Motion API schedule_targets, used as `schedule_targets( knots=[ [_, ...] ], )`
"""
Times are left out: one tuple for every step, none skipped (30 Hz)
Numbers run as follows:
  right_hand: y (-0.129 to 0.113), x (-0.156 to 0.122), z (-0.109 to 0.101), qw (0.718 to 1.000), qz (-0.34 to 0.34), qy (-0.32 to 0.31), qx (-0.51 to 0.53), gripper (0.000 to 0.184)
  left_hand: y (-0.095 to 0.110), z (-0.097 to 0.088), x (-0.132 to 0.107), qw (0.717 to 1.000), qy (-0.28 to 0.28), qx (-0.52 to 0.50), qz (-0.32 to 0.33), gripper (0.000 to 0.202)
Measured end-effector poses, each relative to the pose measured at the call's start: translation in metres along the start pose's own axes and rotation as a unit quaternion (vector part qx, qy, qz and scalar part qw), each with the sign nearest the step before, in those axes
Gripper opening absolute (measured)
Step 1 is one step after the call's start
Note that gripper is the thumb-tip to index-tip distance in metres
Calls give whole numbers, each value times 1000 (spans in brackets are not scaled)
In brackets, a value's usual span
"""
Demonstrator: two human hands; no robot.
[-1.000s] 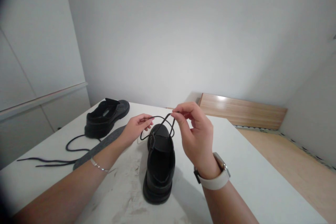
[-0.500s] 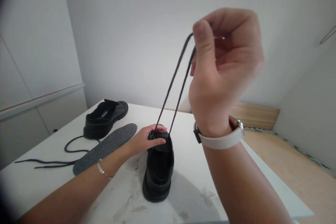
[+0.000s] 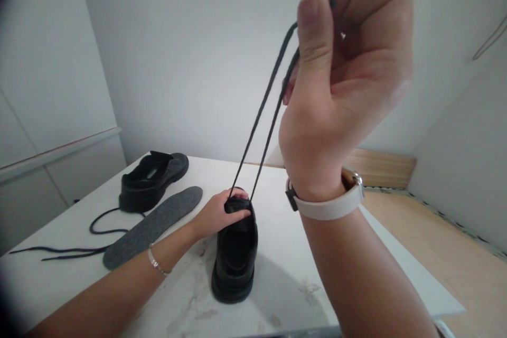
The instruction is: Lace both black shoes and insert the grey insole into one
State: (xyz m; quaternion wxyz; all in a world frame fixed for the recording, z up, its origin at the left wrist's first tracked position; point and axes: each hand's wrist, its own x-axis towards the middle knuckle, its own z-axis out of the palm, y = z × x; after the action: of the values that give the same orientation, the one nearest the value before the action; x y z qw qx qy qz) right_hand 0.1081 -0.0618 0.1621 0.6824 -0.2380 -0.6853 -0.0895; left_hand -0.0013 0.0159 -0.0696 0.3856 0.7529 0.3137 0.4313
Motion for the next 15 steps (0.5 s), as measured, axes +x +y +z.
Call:
schedule_targets(
  knots=[
    [1, -3, 0, 999, -18, 46, -13, 14, 0, -1, 0, 1000, -6, -7, 2, 36],
    [1, -5, 1, 994, -41, 104, -19, 11, 2, -2, -1, 1000, -3, -15, 7, 39],
    [1, -8, 1, 989, -54, 133, -18, 10, 7, -5, -2, 999, 14, -21, 19, 42],
    [0, -9, 1, 989, -58, 134, -13, 11, 14, -8, -3, 998, 49, -23, 41, 43],
    [-1, -10, 1, 990, -56, 132, -3, 13, 25, -12, -5, 992, 101, -20, 75, 41],
    [-2, -11, 0, 991, -50, 126, 6, 14, 40, -16, -7, 979, 163, -9, 121, 33],
    [-5, -12, -1, 992, -42, 118, 9, 15, 58, -21, -9, 959, 220, 6, 177, 22],
    [-7, -13, -2, 994, -31, 106, 6, 15, 79, -25, -11, 937, 251, 23, 240, 11],
    [-10, -14, -3, 995, -19, 94, -1, 15, 100, -29, -12, 919, 256, 41, 296, 8],
    [-14, -15, -3, 996, -10, 83, -8, 14, 122, -33, -14, 905, 260, 52, 333, 6],
    [-17, -17, -3, 997, -3, 74, -11, 13, 143, -36, -14, 900, 255, 65, 347, 5],
    [-20, -20, -3, 998, 2, 65, -9, 12, 162, -39, -14, 901, 250, 78, 347, 7],
    [-23, -23, -3, 998, 9, 54, -2, 10, 177, -41, -13, 904, 247, 79, 341, 9],
    [-26, -26, -3, 999, 17, 41, 9, 9, 190, -43, -12, 909, 246, 73, 329, 9],
    [-28, -28, -3, 999, 25, 29, 22, 8, 199, -45, -10, 915, 244, 63, 316, 7]
  ],
)
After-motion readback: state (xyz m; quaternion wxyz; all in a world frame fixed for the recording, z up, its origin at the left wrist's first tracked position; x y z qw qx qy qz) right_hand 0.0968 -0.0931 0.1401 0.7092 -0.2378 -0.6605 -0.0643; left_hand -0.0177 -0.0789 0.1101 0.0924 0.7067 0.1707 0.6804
